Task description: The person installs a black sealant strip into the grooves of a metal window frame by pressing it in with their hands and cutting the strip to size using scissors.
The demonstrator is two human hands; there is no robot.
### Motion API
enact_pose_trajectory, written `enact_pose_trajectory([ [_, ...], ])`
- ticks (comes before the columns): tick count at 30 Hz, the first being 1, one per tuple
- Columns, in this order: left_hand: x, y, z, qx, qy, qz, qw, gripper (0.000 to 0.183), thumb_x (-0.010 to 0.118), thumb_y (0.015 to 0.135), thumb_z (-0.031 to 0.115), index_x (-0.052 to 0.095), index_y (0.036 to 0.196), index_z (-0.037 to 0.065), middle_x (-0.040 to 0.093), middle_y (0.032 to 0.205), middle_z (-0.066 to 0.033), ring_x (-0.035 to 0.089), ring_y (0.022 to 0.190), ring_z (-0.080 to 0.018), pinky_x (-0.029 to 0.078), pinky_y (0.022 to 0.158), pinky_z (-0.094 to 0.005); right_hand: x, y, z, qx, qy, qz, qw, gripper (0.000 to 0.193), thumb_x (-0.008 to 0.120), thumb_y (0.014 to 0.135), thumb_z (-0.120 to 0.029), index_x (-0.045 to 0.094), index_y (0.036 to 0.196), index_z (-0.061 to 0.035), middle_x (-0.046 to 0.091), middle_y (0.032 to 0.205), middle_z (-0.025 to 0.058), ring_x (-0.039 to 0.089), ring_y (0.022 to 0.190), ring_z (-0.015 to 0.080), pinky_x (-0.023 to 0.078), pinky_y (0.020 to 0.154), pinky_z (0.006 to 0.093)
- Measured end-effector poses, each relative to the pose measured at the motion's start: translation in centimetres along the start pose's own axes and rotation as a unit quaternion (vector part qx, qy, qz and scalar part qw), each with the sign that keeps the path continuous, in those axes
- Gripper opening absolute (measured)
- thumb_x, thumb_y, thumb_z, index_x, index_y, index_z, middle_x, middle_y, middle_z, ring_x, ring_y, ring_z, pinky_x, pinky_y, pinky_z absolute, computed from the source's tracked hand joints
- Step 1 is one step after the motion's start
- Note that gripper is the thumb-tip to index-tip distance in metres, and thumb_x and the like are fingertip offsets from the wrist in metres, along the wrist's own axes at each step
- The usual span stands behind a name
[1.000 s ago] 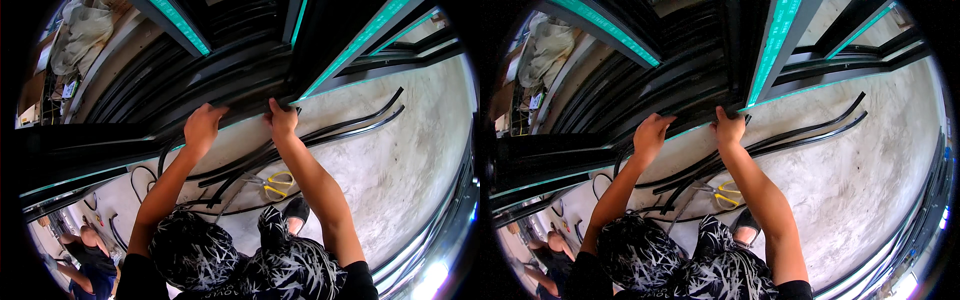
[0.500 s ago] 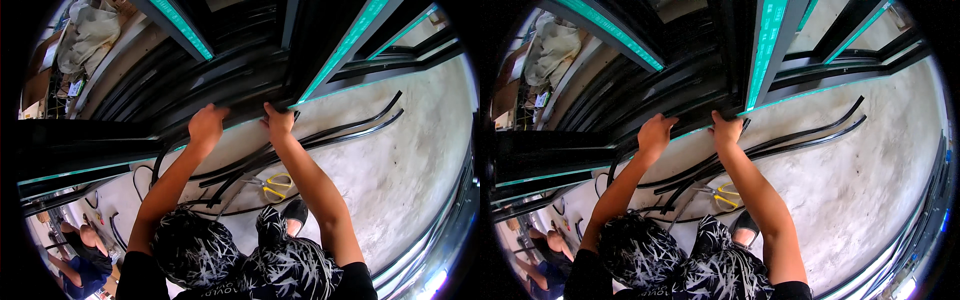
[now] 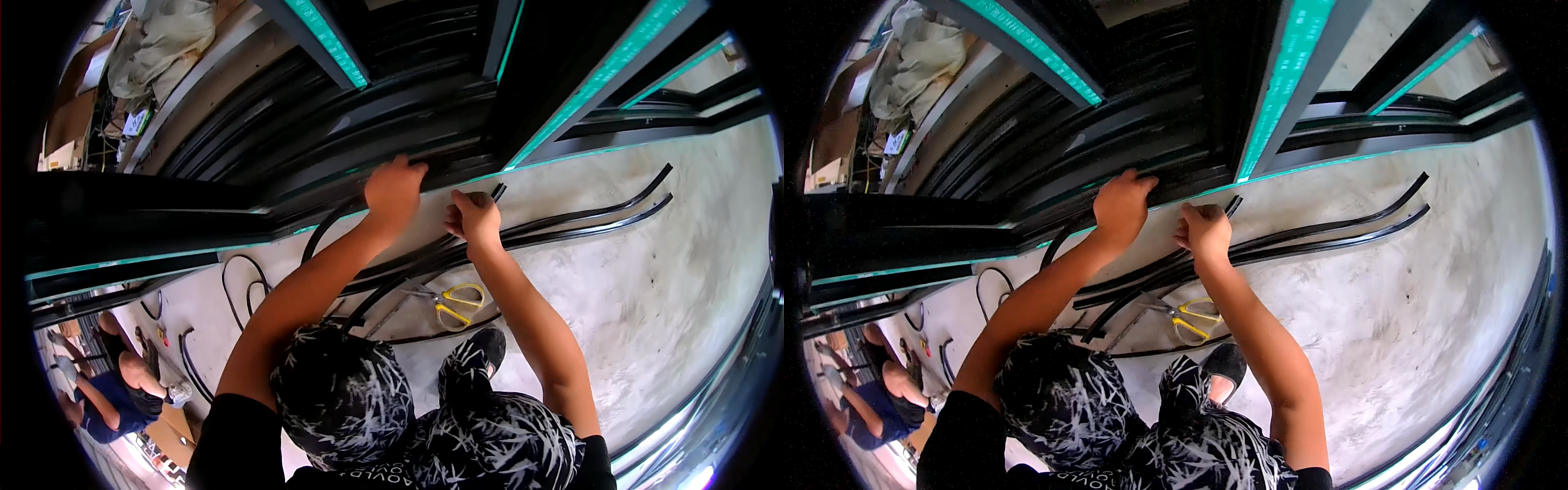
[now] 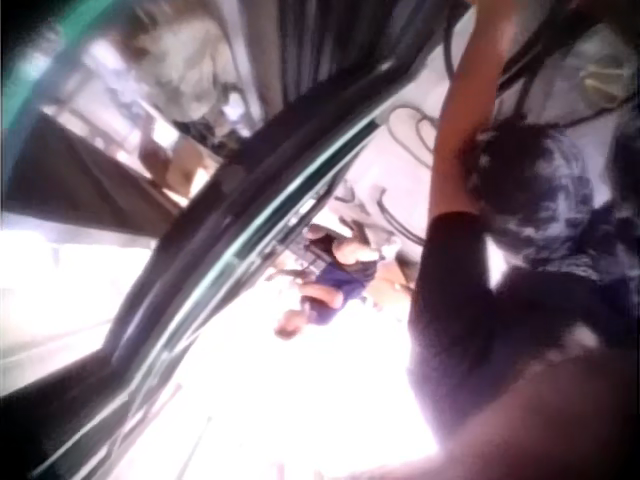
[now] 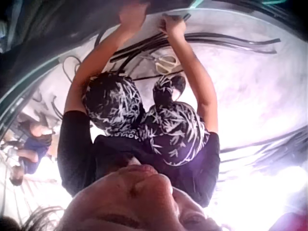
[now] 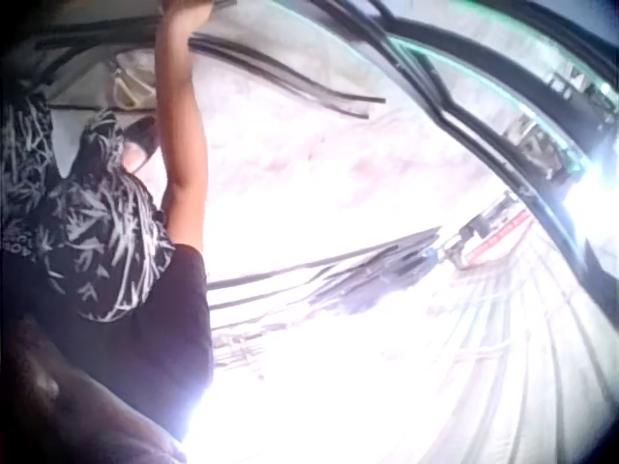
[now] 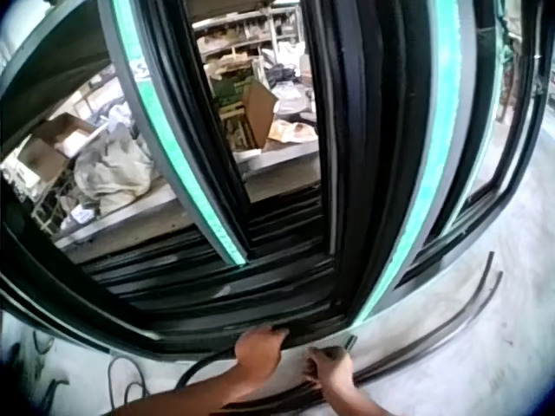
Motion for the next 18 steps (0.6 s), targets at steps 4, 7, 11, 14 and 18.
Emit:
enact_pose_trajectory([
  [4, -0.1, -0.1, 0.0, 0.005, -0.029, 0.015, 0.999, 0.035, 0.059, 0.080, 0.003, 0.074, 0.108, 0.019, 0.061, 0.092, -0.0117, 0.064, 0.088, -0.0339, 0.053, 0.069, -0.0442, 0.2, -0.7, -1.8, -0.237, -0.153, -0.024, 0.959, 0.014, 0.063, 0.089, -0.013, 0.060, 0.093, -0.0002, 0.065, 0.073, 0.0098, 0.064, 0.057, 0.0202, 0.051, 0.054, 0.0321],
  [7, -0.3, -1.0, -1.7, 0.009, -0.061, 0.016, 0.998, 0.034, 0.059, 0.082, 0.007, 0.070, 0.112, 0.020, 0.060, 0.094, -0.0100, 0.063, 0.090, -0.0322, 0.053, 0.070, -0.0430, 5.4, -5.0, -6.4, -0.502, -0.400, 0.020, 0.766, 0.018, 0.062, 0.084, -0.004, 0.062, 0.102, -0.0062, 0.067, 0.089, 0.0114, 0.064, 0.080, 0.0322, 0.053, 0.074, 0.0405],
  [11, -1.5, -3.7, -4.6, 0.034, -0.053, -0.002, 0.998, 0.032, 0.057, 0.086, 0.012, 0.065, 0.116, 0.020, 0.058, 0.097, -0.0075, 0.061, 0.092, -0.0294, 0.054, 0.071, -0.0404, 10.6, -7.3, -6.7, -0.614, -0.438, -0.037, 0.655, 0.031, 0.062, 0.080, -0.001, 0.065, 0.109, -0.0107, 0.068, 0.108, 0.0065, 0.061, 0.100, 0.0307, 0.052, 0.085, 0.0401],
  [14, -4.0, -7.7, -9.1, -0.017, -0.036, -0.010, 0.999, 0.041, 0.060, 0.082, 0.009, 0.063, 0.121, 0.016, 0.059, 0.098, -0.0063, 0.059, 0.097, -0.0293, 0.049, 0.081, -0.0414, 14.6, -8.7, -4.2, -0.636, -0.508, -0.078, 0.576, 0.027, 0.064, 0.085, -0.008, 0.066, 0.112, -0.0100, 0.067, 0.119, 0.0037, 0.059, 0.112, 0.0279, 0.049, 0.094, 0.0419],
  [18, -7.3, -12.6, -15.9, -0.062, 0.026, 0.019, 0.998, 0.040, 0.060, 0.081, 0.007, 0.063, 0.120, 0.014, 0.060, 0.101, -0.0041, 0.058, 0.101, -0.0268, 0.047, 0.087, -0.0414, 21.5, -11.1, -0.7, -0.669, -0.489, -0.236, 0.508, 0.035, 0.068, 0.084, -0.013, 0.063, 0.118, -0.0087, 0.064, 0.123, 0.0059, 0.058, 0.112, 0.0279, 0.048, 0.095, 0.0422],
])
Point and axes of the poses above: each hand's wrist, its own y-axis towards the middle knuckle, its own x-axis out of the palm, z = x × y, the point moved 8 cm from there along y, towards the middle knuckle
